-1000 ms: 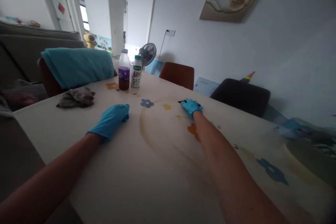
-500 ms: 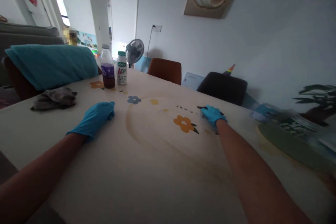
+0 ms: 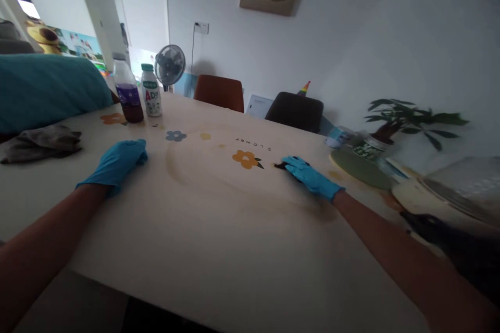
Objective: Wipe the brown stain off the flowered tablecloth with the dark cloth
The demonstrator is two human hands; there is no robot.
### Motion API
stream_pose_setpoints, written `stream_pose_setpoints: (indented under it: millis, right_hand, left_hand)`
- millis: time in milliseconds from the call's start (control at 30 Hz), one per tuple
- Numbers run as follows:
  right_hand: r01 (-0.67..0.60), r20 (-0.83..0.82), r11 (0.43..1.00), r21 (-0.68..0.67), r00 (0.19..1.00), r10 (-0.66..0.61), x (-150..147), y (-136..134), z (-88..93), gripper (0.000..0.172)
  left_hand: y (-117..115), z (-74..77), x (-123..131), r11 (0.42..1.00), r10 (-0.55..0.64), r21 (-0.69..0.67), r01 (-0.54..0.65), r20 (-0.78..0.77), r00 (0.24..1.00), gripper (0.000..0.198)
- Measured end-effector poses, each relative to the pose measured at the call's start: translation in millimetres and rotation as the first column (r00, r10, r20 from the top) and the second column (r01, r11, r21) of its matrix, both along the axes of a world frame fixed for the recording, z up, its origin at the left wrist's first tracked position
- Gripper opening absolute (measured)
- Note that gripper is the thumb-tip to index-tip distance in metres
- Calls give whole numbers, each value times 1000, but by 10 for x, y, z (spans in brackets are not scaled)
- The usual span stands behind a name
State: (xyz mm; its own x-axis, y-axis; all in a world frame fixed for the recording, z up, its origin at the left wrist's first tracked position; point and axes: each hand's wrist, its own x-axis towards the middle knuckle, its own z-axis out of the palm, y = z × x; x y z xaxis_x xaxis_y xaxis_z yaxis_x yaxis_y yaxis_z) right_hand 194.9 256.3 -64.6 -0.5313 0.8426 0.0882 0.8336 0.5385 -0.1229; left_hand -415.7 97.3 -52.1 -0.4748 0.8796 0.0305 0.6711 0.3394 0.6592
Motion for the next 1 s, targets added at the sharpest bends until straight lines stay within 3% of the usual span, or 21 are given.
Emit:
stream_pose_setpoints:
  millis: [100, 300, 533, 767, 1000]
  right_hand:
    - [-9, -46, 995, -104, 999, 4, 98, -333, -18, 73]
    - [7, -111, 990, -138, 994, -23, 158, -916, -136, 85]
    - [-105, -83, 979, -176, 992, 91, -175, -1484, -131, 75]
    - [-258, -99, 939, -227, 966, 241, -903, -1615, -42, 71]
    - [-372, -151, 907, -198, 926, 347, -1754, -1391, -87, 67]
  left_hand:
    - [8, 2, -13, 1000, 2, 5, -2, -2, 1000, 51]
    - [-1, -12, -8, 999, -3, 33, 1, 60, 998, 51]
    - [-9, 32, 22, 1000, -1, 15, 0, 64, 998, 50]
    - [-35, 135, 138, 1000, 1, 20, -2, 46, 999, 53]
    - [41, 98, 115, 1000, -2, 19, 1, 38, 999, 55]
